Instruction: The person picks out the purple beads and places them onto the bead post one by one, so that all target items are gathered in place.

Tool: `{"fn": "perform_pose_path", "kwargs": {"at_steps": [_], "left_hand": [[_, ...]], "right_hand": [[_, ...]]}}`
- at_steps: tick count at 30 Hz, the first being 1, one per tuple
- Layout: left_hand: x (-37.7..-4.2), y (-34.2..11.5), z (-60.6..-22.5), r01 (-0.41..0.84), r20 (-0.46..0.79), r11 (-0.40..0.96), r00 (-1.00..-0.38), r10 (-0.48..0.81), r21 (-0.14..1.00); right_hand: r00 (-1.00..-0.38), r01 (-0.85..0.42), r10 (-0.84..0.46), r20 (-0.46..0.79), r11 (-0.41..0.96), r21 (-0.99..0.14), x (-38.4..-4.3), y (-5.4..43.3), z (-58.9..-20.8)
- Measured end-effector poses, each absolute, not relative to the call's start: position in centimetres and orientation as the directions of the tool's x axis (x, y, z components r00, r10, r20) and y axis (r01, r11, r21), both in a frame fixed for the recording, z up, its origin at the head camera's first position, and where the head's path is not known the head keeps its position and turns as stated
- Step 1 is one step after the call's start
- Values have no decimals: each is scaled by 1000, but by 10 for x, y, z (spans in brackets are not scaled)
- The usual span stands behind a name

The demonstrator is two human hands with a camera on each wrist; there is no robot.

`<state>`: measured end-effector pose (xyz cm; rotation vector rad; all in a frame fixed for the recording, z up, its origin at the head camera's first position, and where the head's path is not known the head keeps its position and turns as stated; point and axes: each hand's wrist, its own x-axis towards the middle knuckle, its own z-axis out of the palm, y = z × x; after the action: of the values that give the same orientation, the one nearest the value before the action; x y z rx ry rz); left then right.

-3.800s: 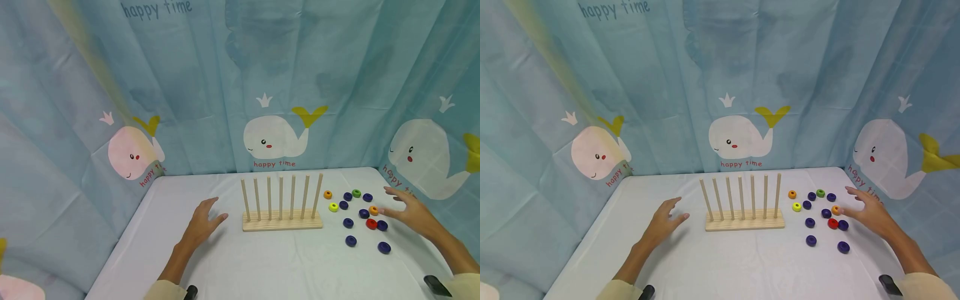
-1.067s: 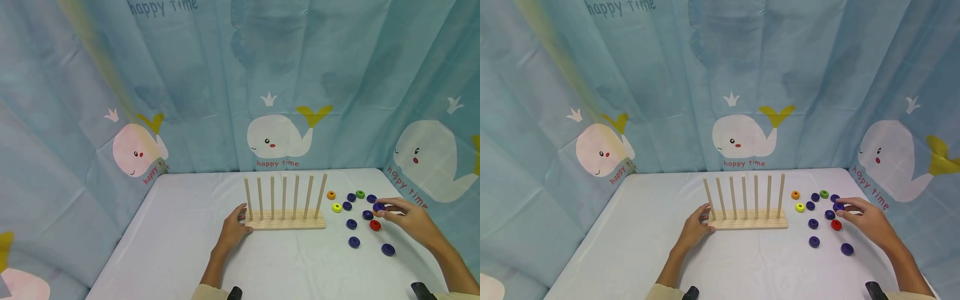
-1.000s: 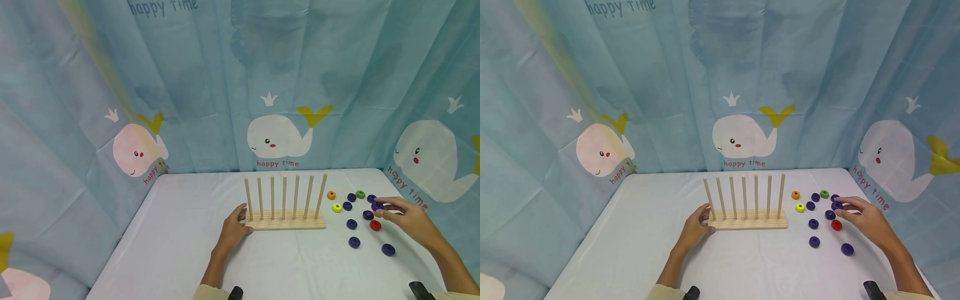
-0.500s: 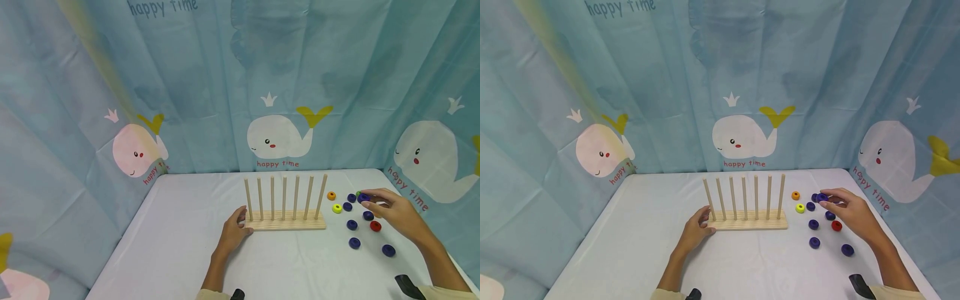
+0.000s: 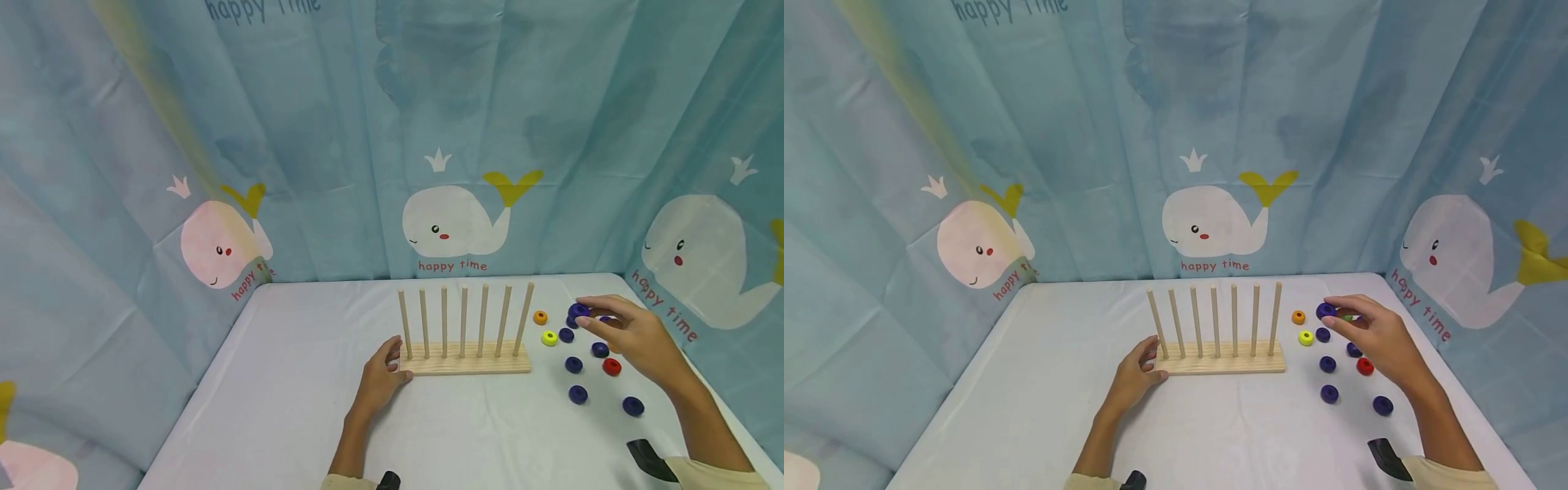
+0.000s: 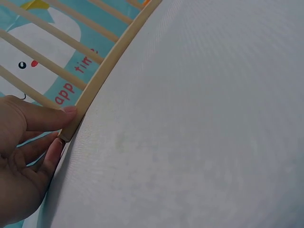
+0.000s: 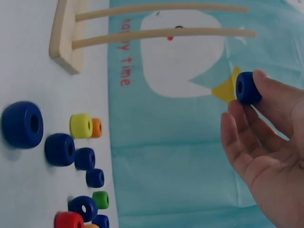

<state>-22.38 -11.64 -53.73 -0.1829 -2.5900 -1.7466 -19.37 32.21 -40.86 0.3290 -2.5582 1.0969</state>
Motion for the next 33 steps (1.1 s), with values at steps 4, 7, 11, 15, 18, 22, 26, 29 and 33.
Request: {"fn": "perform_pose_path", "kwargs": {"at_steps": [4, 7, 11, 15, 18, 22, 26, 29, 33], "left_hand": [[-224, -117, -537, 104, 77, 379, -993, 85, 920], [-224, -117, -537, 108, 81, 371, -993, 88, 923], [-224, -117, -537, 119, 91, 355, -991, 94, 927], [-224, -118, -538, 131, 101, 353, -990, 102, 926], [-224, -119, -539, 127, 97, 355, -990, 102, 926], [-223, -119, -539, 111, 82, 359, -992, 94, 927], [-222, -119, -538, 98, 72, 367, -994, 84, 925], [-221, -118, -537, 100, 76, 368, -994, 80, 924], [-221, -118, -538, 103, 80, 357, -994, 78, 928]], "right_hand": [[-902, -362, -80, 424, 674, -644, -193, 314, -403], [-890, -389, -94, 446, 665, -637, -192, 308, -398], [-878, -417, -106, 466, 647, -638, -191, 300, -392], [-873, -433, -117, 473, 632, -643, -190, 292, -387], [-873, -438, -125, 471, 626, -645, -189, 287, -384], [-868, -449, -136, 477, 623, -640, -189, 281, -380], [-858, -471, -150, 492, 614, -634, -190, 275, -376], [-847, -494, -168, 504, 599, -630, -191, 270, -373], [-832, -528, -193, 520, 564, -635, -193, 263, -368]]}}
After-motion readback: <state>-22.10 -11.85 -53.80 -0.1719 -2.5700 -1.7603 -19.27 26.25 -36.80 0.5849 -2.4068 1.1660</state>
